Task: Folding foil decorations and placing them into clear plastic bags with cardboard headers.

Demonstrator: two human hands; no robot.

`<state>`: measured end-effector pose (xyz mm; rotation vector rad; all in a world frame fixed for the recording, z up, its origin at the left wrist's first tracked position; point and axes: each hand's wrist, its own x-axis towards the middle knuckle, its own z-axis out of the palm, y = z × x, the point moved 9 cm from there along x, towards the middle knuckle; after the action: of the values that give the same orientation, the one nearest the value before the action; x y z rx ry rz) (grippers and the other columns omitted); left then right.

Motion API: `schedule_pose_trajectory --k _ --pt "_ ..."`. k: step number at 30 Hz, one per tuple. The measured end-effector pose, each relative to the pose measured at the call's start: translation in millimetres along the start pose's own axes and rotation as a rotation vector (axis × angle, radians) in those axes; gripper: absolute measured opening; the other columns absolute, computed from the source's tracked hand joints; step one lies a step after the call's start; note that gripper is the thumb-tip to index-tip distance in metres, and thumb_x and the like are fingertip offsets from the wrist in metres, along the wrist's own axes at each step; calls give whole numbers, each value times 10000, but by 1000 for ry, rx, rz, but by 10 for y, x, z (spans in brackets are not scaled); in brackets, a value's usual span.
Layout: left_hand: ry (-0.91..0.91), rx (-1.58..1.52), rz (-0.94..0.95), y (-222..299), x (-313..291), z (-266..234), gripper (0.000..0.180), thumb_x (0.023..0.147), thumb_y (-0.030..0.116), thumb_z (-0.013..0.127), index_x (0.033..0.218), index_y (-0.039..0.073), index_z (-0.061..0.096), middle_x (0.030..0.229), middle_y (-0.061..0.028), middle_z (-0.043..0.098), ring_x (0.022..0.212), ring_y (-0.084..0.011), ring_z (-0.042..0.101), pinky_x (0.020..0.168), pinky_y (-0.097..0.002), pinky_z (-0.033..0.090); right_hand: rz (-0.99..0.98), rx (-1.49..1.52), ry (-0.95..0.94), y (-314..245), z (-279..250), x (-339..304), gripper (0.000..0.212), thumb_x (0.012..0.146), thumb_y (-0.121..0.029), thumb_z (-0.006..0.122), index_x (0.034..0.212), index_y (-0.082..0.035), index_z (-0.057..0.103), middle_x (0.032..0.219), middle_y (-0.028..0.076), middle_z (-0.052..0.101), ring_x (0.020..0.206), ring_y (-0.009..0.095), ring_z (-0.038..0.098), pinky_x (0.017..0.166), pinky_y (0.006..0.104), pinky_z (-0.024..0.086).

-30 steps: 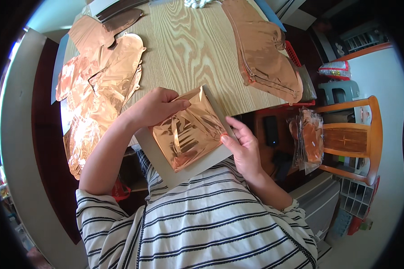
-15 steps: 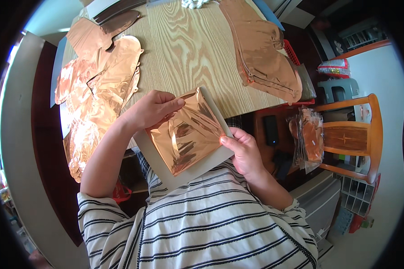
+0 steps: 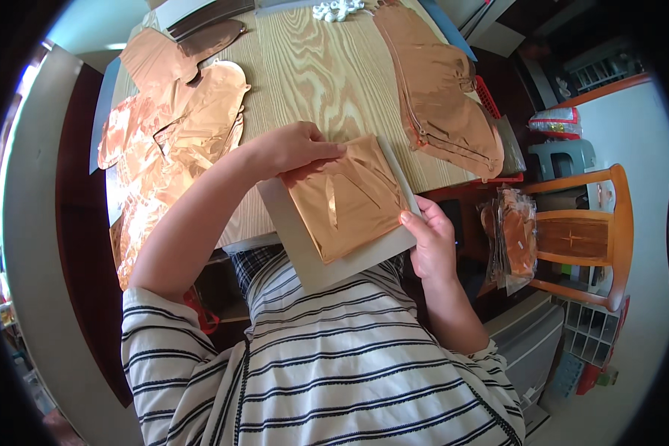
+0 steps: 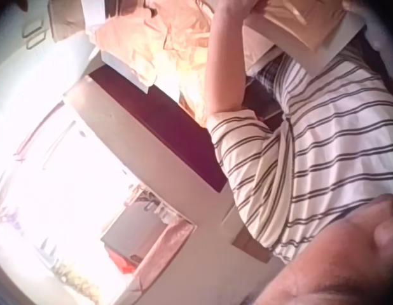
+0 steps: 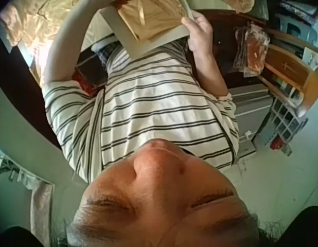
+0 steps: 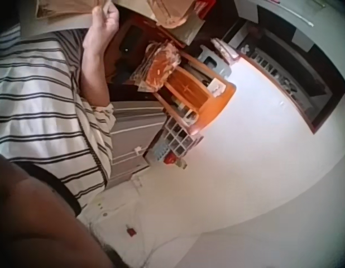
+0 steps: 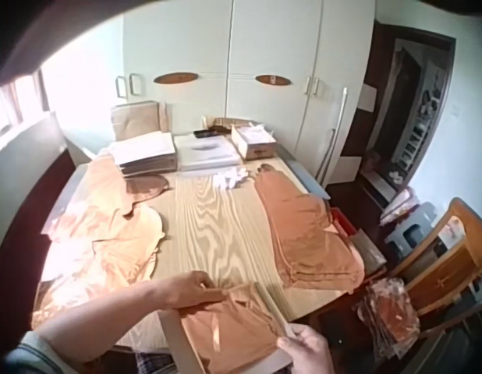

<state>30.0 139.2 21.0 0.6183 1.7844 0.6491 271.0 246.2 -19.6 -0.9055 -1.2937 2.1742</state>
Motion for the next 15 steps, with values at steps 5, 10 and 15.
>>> schedule_pose_trajectory --k 5,10,15 --pt "56 3 165 -129 41 -159 286 939 264 735 971 -10 662 754 -12 649 613 -71 578 557 -226 466 -6 13 27 62 -61 54 356 934 4 673 1269 69 571 1119 97 691 958 105 648 902 272 516" --pt "148 56 163 -245 52 -228 265 903 253 742 882 -11 729 749 -40 690 677 -104 627 628 -270 505 -70 -69 23 4 3 36 346 947 -1 665 1270 76 568 1140 104 685 973 98 642 904 262 512" --pt "132 73 162 -272 59 -279 288 882 286 755 906 0 736 766 -58 704 719 -128 650 671 -304 521 -151 -200 20 -175 109 -26 343 964 -3 646 1283 88 559 1157 110 683 1005 97 637 917 247 502"
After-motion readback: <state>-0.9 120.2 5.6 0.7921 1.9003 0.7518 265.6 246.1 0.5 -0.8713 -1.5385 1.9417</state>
